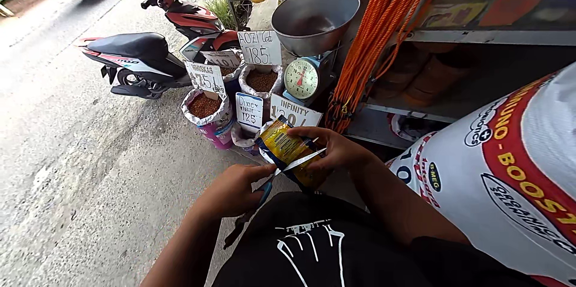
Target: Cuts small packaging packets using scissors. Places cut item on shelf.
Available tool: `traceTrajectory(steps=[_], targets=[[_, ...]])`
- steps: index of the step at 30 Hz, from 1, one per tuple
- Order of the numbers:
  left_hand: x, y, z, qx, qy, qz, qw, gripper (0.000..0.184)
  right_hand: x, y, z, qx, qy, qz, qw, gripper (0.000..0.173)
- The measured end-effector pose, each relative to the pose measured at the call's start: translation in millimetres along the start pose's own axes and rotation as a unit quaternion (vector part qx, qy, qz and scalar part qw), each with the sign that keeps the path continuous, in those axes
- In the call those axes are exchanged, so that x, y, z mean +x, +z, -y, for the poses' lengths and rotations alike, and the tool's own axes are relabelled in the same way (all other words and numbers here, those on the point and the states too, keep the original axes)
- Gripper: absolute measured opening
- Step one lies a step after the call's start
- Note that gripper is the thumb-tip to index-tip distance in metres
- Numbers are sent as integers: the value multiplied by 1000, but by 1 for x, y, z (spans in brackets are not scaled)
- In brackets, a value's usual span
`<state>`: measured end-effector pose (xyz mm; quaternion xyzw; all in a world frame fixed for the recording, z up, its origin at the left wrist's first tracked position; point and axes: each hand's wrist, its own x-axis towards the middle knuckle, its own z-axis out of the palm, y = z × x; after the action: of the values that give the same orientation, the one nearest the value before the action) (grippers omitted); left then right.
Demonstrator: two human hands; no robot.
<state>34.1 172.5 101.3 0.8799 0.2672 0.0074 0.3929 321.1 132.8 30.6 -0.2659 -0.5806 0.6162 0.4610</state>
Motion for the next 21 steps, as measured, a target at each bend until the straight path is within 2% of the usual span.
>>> traceTrajectory(steps=[12, 16, 21], targets=[[-4, -4, -2, 2, -43, 7, 999, 46, 9, 2, -8, 1, -12, 9, 1000, 83], [-1, -1, 2, 4, -26, -9, 1000, 36, 11, 5, -14, 16, 5, 9, 1000, 80], [2, 1, 6, 3, -11, -11, 1000, 33, 11, 3, -14, 3, 9, 3, 1000, 82]])
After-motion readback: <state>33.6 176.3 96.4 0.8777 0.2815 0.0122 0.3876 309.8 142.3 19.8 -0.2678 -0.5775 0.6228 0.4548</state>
